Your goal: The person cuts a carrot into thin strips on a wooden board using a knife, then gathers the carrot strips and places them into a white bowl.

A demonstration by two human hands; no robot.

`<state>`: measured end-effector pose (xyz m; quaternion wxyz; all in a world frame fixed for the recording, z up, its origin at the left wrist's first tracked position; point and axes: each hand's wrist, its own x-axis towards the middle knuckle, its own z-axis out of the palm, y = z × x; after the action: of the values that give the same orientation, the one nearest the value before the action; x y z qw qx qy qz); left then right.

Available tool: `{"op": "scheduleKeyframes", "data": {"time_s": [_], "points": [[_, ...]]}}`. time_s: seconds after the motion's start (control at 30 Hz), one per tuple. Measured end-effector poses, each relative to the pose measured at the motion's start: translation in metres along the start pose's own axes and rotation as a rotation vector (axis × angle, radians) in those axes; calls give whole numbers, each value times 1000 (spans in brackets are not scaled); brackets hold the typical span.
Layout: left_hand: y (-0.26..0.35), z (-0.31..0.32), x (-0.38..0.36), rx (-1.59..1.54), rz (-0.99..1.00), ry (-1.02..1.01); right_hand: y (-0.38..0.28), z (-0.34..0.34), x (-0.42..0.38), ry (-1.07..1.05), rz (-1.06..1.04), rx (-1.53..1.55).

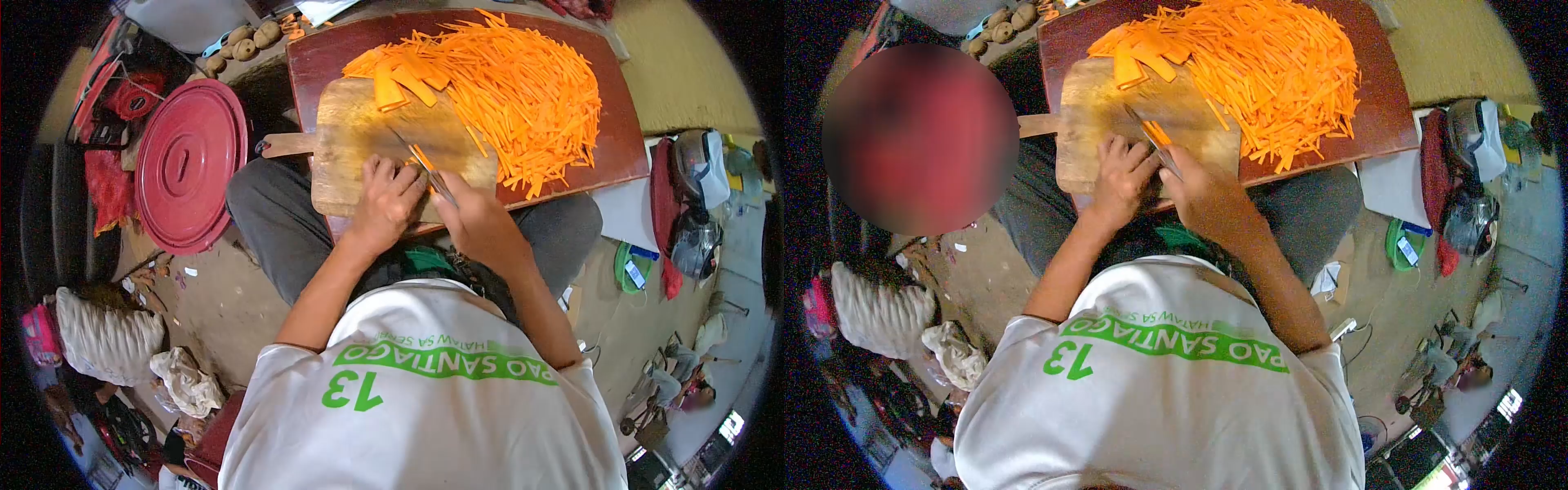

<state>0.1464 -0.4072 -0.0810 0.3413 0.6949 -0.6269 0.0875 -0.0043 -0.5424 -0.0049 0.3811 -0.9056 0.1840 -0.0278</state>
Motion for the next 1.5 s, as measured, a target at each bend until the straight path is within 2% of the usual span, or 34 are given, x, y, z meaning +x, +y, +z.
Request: {"op": "scheduleKeyframes", "data": {"time_s": [0.03,0.07,0.13,0.2,0.27,0.37,0.47,0.57,0.67,0.77,0.87,1.03,1.17,1.27,1.5], "points": [[0,0,-1,-3,-1,-3,-2,2,1,17,-34,-47],[-1,-1,0,-1,-2,0,-10,-4,1,11,53,53],[-1,-2,2,-4,5,-11,-10,-12,-9,56,-96,31],[-2,-3,1,-4,1,-19,-16,-21,-24,12,-44,56],[-3,-2,1,-11,0,-26,-27,-33,-39,-108,219,120],[-5,2,-1,-27,4,-14,-12,-10,-36,-10,88,109],[-4,1,0,-44,-12,-6,-2,2,6,-12,24,-28],[-5,1,0,-23,-7,16,10,2,5,47,-289,-186],[-3,-3,1,-40,-48,5,-12,-21,-26,-82,135,126],[-4,0,-1,-20,-43,22,-20,-19,-46,-38,156,65],[-2,0,-1,-20,-60,14,-3,-3,-24,-45,98,46],[-2,0,-1,-16,-59,11,-9,-9,3,-58,97,95],[-3,0,-2,-46,-68,28,-7,-19,-26,-66,104,157],[-5,3,-2,-46,-53,23,-14,-15,-44,35,83,105],[-7,5,-4,-65,-52,21,-11,-7,9,-52,84,75]]}}
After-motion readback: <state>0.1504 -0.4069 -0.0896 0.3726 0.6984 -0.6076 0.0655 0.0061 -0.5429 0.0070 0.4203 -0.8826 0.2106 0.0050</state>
